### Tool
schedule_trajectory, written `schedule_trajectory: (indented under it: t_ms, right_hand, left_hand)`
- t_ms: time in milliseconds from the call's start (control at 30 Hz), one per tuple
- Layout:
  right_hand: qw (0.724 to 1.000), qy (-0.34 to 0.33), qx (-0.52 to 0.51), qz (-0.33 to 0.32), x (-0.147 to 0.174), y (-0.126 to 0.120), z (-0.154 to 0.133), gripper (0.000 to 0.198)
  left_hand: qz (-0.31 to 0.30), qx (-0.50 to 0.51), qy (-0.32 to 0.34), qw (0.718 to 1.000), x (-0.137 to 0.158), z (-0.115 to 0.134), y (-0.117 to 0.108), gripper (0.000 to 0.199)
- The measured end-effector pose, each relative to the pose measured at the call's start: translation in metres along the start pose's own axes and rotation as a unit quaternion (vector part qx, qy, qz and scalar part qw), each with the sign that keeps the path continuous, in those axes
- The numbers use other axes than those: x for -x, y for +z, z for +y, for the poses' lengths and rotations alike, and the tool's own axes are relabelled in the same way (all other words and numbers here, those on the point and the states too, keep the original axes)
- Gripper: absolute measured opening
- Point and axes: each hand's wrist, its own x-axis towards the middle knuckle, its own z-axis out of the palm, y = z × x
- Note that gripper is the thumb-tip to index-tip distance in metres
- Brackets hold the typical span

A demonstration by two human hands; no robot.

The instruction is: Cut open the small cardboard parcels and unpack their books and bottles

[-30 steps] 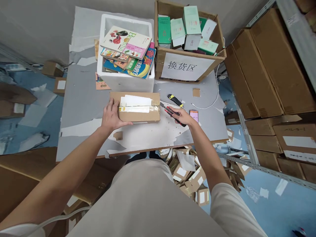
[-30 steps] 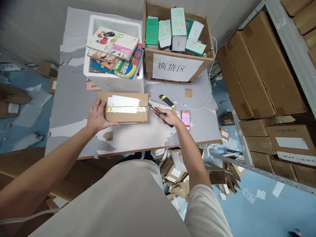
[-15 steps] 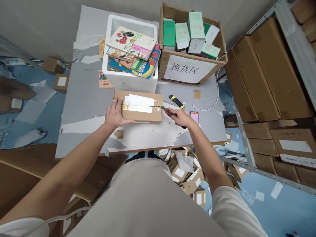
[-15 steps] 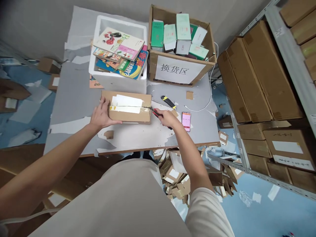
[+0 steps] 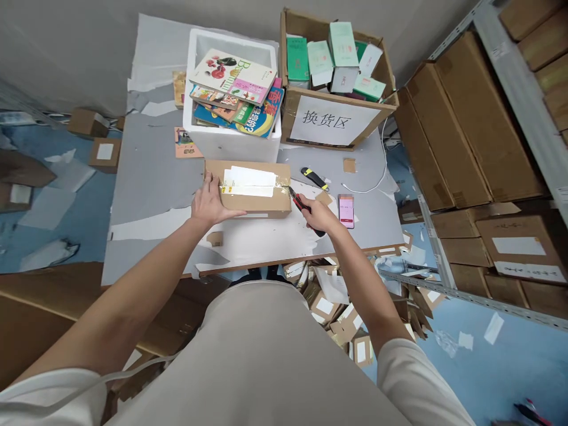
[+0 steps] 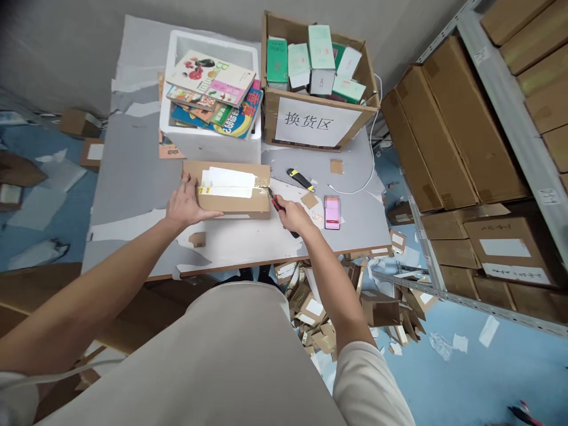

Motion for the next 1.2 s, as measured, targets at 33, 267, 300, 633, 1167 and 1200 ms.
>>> schedule_trajectory:
  t_ms: [33,267,300,633,1167,1200]
  right_hand:
    - [1.000,0.000,-0.012,-0.007,0.005,0.001,0.001,0.057]
    - [0.999,0.014,-0.029,-0.011,0.007,0.007,-0.003,0.056]
    - [0.999,0.019,-0.025,-0.008,0.007,0.008,-0.006,0.055]
    - [0.995,0.037,-0.020,0.085,0.078,0.034,-0.006,0.056]
    - [0.709,0.084,-0.639,0.286,0.001,0.140,-0.027,0.032]
    - [0.708,0.078,-0.639,0.290,-0.002,0.137,-0.025,0.032]
  left_hand:
    - [-0.003,0.000,0.002,1.000,0.000,-0.001,0.000,0.135]
    - [-0.013,-0.016,0.018,1.000,0.000,-0.004,0.003,0.135]
    - [-0.014,-0.019,0.019,1.000,0.000,-0.005,0.003,0.135]
    - [-0.026,0.008,0.040,0.999,0.005,-0.004,-0.004,0.135]
    - [-0.048,0.345,-0.033,0.937,-0.090,-0.043,-0.026,0.058]
    - [-0.049,0.353,-0.041,0.933,-0.084,-0.048,-0.025,0.058]
